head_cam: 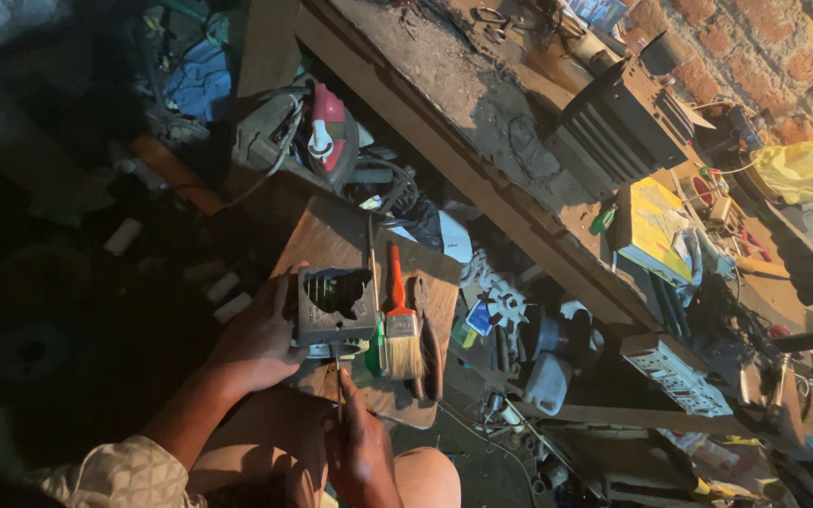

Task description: The person uses a screwdriver to pry and adjust a cylindrical motor component on a cluttered workbench. They rotate the part, probe internal slots, and reposition the component multiple times while seated.

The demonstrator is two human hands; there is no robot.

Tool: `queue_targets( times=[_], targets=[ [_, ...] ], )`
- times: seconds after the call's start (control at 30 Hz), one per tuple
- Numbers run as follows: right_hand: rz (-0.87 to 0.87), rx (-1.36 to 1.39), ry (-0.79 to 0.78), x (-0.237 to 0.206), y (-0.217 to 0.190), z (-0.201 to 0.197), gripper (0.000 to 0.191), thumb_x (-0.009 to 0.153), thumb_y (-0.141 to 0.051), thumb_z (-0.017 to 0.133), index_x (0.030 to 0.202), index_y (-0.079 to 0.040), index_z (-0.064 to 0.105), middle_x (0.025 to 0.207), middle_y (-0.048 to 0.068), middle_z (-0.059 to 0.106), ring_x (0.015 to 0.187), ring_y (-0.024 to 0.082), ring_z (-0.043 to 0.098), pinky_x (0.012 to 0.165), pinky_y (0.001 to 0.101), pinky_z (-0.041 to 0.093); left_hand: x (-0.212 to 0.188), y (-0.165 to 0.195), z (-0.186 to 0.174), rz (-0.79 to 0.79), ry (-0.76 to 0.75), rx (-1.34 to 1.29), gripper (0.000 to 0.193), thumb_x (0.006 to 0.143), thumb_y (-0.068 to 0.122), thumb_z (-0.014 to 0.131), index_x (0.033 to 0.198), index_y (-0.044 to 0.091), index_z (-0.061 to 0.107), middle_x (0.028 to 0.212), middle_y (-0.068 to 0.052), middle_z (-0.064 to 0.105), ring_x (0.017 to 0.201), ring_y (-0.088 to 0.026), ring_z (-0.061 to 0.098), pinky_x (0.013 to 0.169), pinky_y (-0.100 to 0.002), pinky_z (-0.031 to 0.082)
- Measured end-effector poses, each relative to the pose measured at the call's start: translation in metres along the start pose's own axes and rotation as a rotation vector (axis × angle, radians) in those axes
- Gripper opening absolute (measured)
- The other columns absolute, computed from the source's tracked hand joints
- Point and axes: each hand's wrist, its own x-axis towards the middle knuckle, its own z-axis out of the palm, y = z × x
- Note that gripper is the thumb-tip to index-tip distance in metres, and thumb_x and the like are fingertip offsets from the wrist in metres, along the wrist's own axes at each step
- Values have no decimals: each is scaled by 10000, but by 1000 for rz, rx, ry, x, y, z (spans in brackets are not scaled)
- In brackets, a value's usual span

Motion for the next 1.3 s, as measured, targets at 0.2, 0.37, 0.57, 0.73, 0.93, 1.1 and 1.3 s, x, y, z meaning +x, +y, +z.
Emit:
queue_targets(
  times=[0.2,0.37,0.57,0.73,0.93,1.1,1.3],
  targets=[
    [-385,-350,47,-11,-6,2,578,1093,-375,368,1597,-94,396,709,40,598,576,90,538,495,264,439,0,1,-1,41,26,-12,1018,677,165,812,1544,77,286,1492,-187,370,1347,-355,472,1047,-408,471],
    [-131,-227,-4,-11,-13,5,684,982,-430,398,1596,-129,404,724,54,627,521,128,514,454,301,416,0,3,-2,52,26,3,1059,667,163,816,1574,66,280,1505,-190,355,1365,-362,446,1044,-412,462],
    [-74,-136,-24,-7,-7,-2,634,1037,-449,265,1586,-165,409,718,41,614,551,92,546,470,269,432,1,4,-3,2,12,-7,1011,718,193,804,1582,86,290,1527,-154,356,1388,-324,450,1074,-407,466],
    [-154,64,24,-8,-5,3,581,1055,-198,474,1613,-39,458,736,64,557,616,146,514,531,293,418,1,6,-4,-31,-58,71,1044,710,186,817,1574,51,246,1624,-173,288,1385,-332,426,1059,-422,457],
    [-497,-530,80,-16,-19,3,745,859,61,610,1562,-38,386,775,149,643,690,237,643,611,378,528,2,7,-4,-16,-10,50,1107,688,186,821,1604,90,206,1535,-167,337,1368,-341,463,1037,-429,491],
    [-338,-371,55,-15,-22,4,708,898,53,554,1580,-76,415,825,145,644,699,212,616,594,367,509,1,8,-5,-42,-29,45,1090,708,202,822,1606,125,209,1519,-169,362,1329,-348,509,1017,-430,512],
    [-204,-382,41,-11,-16,2,645,942,-19,573,1563,-125,433,793,173,669,646,219,590,585,371,491,1,8,-5,-81,-40,8,1105,708,204,821,1618,127,199,1525,-168,349,1310,-344,520,1025,-430,501]
  ],
)
